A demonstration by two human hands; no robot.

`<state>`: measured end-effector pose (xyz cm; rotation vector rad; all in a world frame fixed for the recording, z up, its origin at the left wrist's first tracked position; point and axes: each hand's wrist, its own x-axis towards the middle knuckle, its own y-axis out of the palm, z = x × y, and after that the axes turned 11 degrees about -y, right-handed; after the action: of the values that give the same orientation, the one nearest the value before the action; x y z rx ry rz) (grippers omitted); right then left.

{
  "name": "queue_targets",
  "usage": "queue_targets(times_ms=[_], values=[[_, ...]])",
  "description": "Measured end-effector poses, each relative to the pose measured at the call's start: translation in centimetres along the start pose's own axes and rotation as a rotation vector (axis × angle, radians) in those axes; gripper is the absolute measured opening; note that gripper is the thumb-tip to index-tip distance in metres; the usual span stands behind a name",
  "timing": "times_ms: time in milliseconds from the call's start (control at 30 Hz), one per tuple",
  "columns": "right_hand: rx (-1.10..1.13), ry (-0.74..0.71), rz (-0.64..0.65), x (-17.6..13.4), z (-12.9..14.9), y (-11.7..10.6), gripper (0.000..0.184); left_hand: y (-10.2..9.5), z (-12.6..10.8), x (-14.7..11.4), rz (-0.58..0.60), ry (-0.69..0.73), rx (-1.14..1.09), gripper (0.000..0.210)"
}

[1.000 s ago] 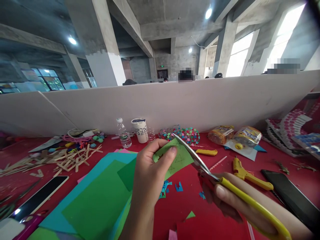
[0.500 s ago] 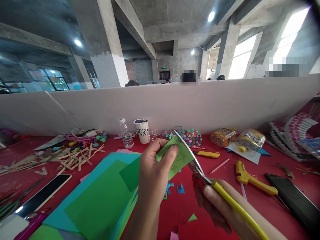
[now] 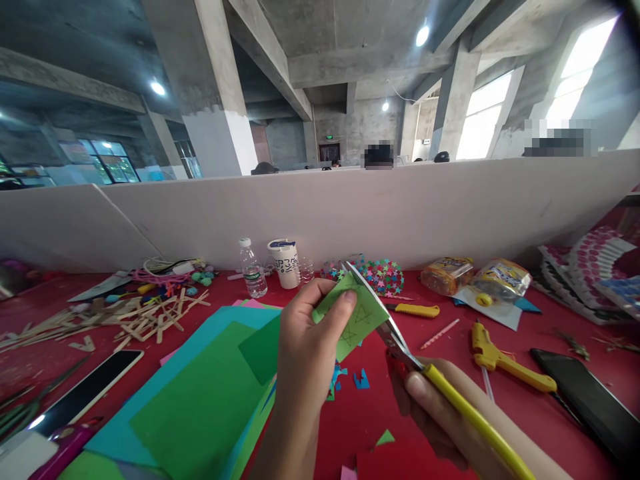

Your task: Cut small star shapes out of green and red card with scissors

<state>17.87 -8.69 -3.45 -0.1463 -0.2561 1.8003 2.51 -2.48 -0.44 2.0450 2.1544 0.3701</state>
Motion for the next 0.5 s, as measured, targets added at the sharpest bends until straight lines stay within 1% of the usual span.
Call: queue_targets(times_ms=[100,267,333,400,433,467,500], values=[[-0.005,-0.005,-0.026,-0.2,0.4,-0.1,0.074,-0.1,-0.1,-0.1,0.019,-0.010,-0.006,0.013],[-0.058,0.022,-0.062,-0.4,0.9,-0.6,0.078,-0.5,-0.5,0.1,0.058,-0.027,-0.029,0.013],[-0.033,0.019,-0.081,-0.3,0.4,-0.9,0.078,-0.7,-0.6,0.4,0.076,-0.021,-0.066,0.022],[0.050,0.005,-0.113,0.0,-0.6,-1.0,0.074,-1.0,-0.6,0.8,0.145,-0.038,-0.144,0.030],[0.118,-0.010,-0.131,0.2,-1.2,-1.1,0.070,-1.0,-0.5,0.9,0.209,-0.059,-0.181,0.030],[0.172,-0.061,-0.143,0.4,-1.8,-1.1,0.065,-1.0,-0.4,1.0,0.287,-0.082,-0.202,0.031],[0.216,-0.097,-0.165,0.6,-2.4,-1.0,0.062,-0.9,-0.2,1.0,0.381,-0.105,-0.193,0.035]])
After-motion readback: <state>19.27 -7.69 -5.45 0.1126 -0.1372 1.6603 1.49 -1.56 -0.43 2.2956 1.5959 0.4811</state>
